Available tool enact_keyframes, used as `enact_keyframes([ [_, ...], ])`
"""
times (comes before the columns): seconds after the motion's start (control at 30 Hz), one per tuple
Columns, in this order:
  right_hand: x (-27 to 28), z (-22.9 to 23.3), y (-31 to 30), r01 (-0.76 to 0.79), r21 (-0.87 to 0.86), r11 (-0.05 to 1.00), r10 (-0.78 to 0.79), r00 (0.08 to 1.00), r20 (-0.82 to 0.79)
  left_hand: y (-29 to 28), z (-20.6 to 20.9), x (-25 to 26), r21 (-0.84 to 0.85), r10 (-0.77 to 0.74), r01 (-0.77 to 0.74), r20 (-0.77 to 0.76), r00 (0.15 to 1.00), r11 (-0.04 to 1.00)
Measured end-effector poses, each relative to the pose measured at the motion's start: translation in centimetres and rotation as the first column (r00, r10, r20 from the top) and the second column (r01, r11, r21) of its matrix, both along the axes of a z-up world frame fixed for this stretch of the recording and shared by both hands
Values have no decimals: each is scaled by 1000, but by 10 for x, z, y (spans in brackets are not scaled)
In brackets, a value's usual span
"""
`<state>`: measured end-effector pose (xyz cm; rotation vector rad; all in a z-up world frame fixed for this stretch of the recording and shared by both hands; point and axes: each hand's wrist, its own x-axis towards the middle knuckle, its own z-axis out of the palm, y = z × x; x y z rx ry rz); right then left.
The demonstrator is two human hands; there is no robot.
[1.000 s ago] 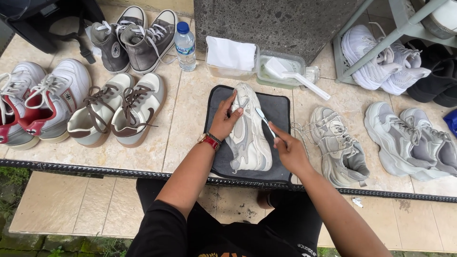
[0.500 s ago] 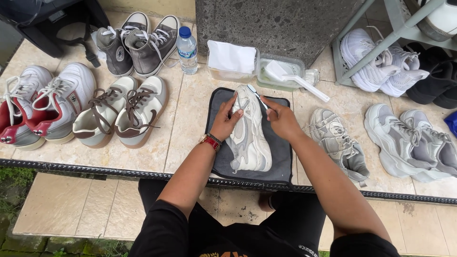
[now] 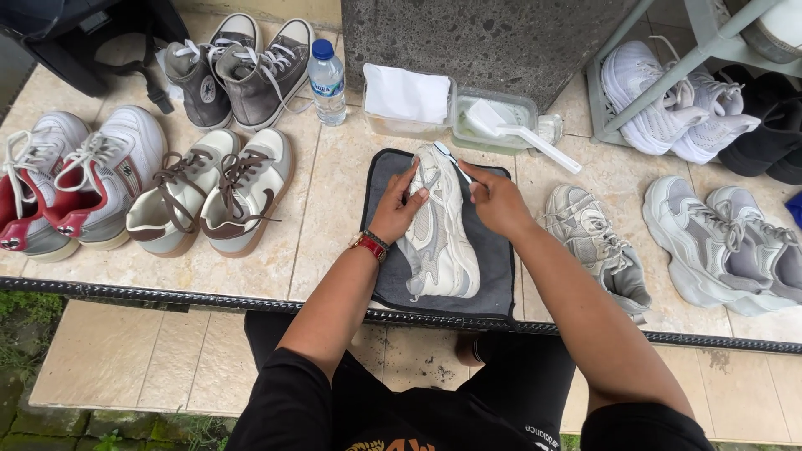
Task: Scrubbing the sides and midsole of a white sneaker using a toothbrush and cleaning solution to remove dirt.
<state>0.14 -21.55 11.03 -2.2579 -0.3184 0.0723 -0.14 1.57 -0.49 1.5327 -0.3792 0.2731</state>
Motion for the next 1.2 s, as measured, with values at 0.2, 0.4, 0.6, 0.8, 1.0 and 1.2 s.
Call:
enact_keyframes([
  [0.2, -45, 23, 4, 27, 6, 1000, -27, 999, -42, 0, 5, -3, -15, 19, -19, -3, 1000, 1000],
  [0.4, -132, 62, 5, 142, 77, 987, -128, 978, -162, -2, 14, -8, -32, 17, -17, -15, 1000, 999],
  [0.6, -61, 19, 1, 95, 144, 985, -88, 994, -60, 0, 4, -2, 1, 8, -8, 8, 1000, 1000],
  [0.8, -81, 20, 2, 109, 139, 984, -99, 992, -78, 0, 5, -4, 3, 37, -37, -1, 999, 999],
  [1.0, -147, -13, -37, 114, 341, 933, -45, 978, -204, -1, 6, -5, -21, 51, -51, -7, 999, 998],
  [1.2, -129, -29, -45, 70, 448, 891, 13, 984, -179, 1, 17, -9, -49, 60, -60, -15, 998, 997],
])
